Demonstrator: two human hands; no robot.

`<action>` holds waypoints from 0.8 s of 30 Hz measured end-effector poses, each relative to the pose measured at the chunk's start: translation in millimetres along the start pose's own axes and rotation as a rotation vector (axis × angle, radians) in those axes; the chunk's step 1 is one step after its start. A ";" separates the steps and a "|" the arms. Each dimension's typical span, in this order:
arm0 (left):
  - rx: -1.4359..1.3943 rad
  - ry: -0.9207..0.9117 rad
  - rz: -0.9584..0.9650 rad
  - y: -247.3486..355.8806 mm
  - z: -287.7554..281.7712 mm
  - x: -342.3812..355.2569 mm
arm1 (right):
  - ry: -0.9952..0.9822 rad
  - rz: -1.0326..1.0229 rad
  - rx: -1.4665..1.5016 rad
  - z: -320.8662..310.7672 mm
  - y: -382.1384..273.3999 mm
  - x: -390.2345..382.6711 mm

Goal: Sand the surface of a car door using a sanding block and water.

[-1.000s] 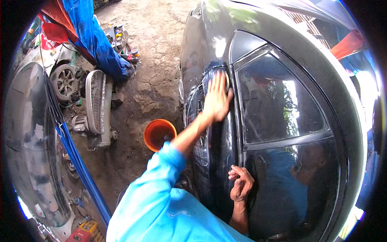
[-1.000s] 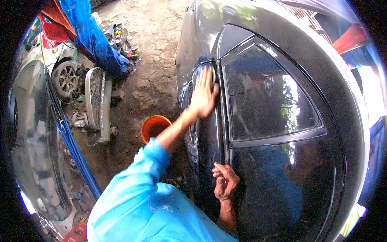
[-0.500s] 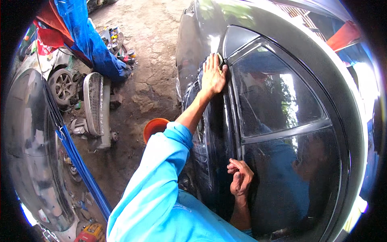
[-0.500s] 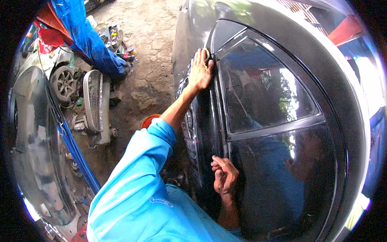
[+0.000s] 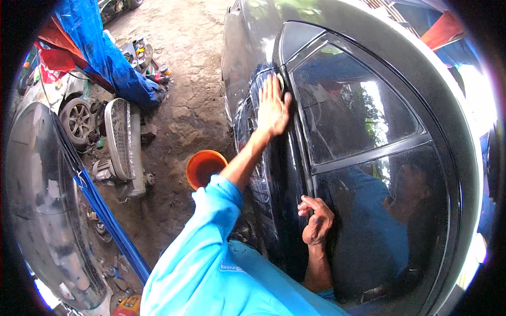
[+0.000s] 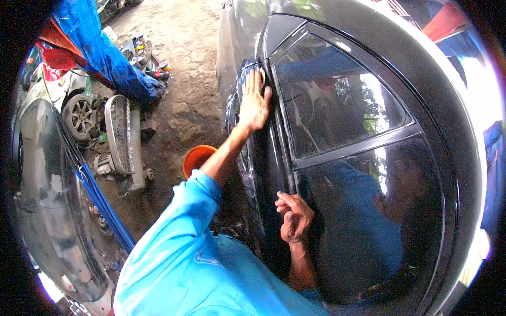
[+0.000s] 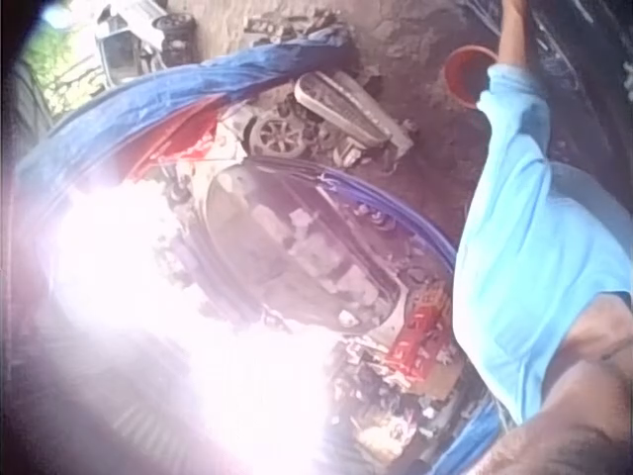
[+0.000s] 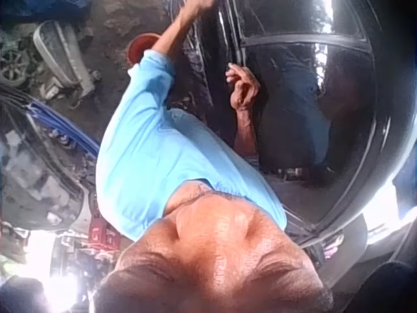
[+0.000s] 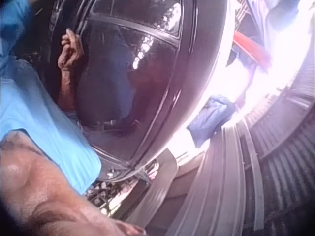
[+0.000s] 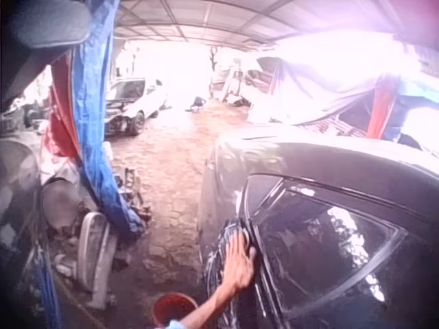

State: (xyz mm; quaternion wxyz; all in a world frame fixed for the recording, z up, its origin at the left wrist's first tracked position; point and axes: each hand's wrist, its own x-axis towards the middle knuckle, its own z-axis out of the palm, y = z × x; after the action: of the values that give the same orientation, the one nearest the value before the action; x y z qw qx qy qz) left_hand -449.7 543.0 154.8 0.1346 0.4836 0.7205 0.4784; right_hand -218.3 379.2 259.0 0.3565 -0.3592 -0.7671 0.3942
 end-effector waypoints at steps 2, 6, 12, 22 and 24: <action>0.013 -0.070 0.068 35.8 -5.4 -78.7 | 0.047 0.000 0.012 -2.6 5.0 -0.9; -0.228 -0.343 0.134 51.6 -22.6 -220.4 | 0.047 -0.053 -0.052 -7.3 5.3 -5.2; -0.407 0.077 -0.229 -61.4 5.1 -15.0 | 0.071 -0.054 0.012 11.1 9.0 -6.0; -0.383 -0.014 -0.128 -5.9 2.8 -109.8 | 0.063 -0.042 -0.053 1.2 13.6 -8.9; -0.380 0.059 -0.182 -42.7 1.0 -37.9 | 0.038 -0.056 -0.066 7.4 9.9 -6.8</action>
State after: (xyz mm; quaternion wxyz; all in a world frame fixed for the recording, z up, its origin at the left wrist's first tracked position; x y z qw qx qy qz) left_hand -454.6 509.1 109.1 0.2449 0.3680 0.6617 0.6056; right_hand -218.5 375.2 245.4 0.3701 -0.3566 -0.7825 0.3515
